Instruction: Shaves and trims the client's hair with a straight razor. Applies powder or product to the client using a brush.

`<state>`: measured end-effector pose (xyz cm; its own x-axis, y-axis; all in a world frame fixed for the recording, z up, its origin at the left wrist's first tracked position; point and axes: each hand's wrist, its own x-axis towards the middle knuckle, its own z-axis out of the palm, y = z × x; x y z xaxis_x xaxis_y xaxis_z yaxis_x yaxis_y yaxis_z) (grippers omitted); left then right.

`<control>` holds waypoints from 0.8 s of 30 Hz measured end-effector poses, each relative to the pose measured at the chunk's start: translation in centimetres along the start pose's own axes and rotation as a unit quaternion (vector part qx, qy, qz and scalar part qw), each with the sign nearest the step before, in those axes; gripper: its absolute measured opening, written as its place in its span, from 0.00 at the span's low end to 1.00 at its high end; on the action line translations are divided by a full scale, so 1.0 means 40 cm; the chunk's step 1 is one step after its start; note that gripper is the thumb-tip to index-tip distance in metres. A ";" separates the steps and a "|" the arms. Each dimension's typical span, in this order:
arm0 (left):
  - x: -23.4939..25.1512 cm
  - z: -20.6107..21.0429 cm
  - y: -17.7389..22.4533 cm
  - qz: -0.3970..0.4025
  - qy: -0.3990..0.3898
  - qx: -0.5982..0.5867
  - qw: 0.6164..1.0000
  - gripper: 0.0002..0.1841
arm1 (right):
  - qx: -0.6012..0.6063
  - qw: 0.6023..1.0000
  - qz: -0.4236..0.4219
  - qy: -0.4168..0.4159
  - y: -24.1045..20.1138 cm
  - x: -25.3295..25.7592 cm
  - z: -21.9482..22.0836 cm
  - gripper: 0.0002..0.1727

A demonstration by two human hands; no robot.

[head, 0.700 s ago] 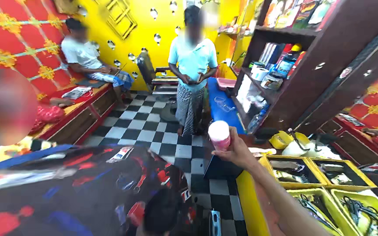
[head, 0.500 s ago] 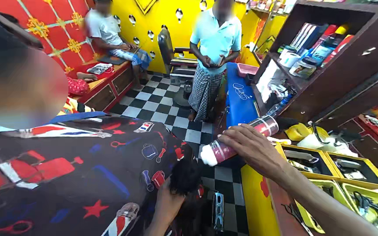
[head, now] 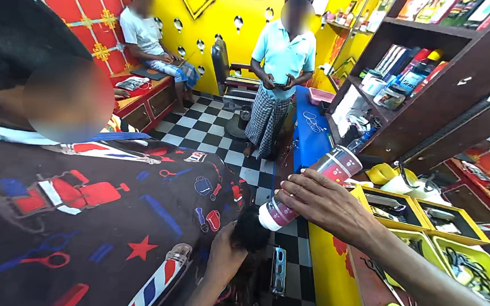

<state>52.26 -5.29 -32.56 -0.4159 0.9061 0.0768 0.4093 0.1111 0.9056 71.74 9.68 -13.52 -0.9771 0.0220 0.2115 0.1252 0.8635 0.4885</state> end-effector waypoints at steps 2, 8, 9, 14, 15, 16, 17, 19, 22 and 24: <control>0.000 -0.002 0.005 -0.008 -0.001 0.003 1.000 0.24 | 0.003 1.000 0.017 0.013 0.007 0.007 -0.001 0.26; 0.004 0.000 0.013 -0.011 0.008 0.002 1.000 0.22 | 0.004 1.000 -0.011 0.012 -0.003 0.010 0.022 0.24; 0.003 0.002 0.015 -0.016 0.008 0.000 1.000 0.22 | 0.006 1.000 -0.011 0.006 0.002 0.007 0.026 0.24; 0.014 0.012 0.025 -0.023 0.012 0.004 1.000 0.23 | 0.018 1.000 -0.003 0.018 0.019 -0.009 0.050 0.23; 0.016 0.016 0.026 -0.025 0.014 0.007 1.000 0.22 | 0.022 1.000 0.000 0.016 0.021 -0.012 0.054 0.23; 0.018 0.020 0.027 -0.028 0.014 0.010 0.999 0.22 | 0.029 0.999 0.005 0.013 0.022 -0.014 0.058 0.24; 0.021 0.022 0.029 -0.030 0.012 0.012 0.999 0.22 | 0.039 0.999 0.013 0.011 0.024 -0.014 0.062 0.24; 0.029 0.030 0.030 -0.033 0.010 0.017 0.999 0.22 | 0.040 0.999 0.027 0.009 0.035 -0.015 0.073 0.26; 0.039 0.043 0.035 -0.053 -0.002 0.021 0.998 0.23 | 0.043 0.999 0.024 0.006 0.055 -0.024 0.092 0.25; 0.050 0.054 0.036 -0.056 -0.004 0.024 0.998 0.23 | 0.060 0.998 0.023 0.006 0.065 -0.035 0.107 0.24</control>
<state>53.76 -2.45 -32.01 -0.4552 0.8900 -0.0270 0.3989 0.2309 0.8874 72.71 14.05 -16.16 -0.9684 0.0571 0.2427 0.1475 0.9160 0.3732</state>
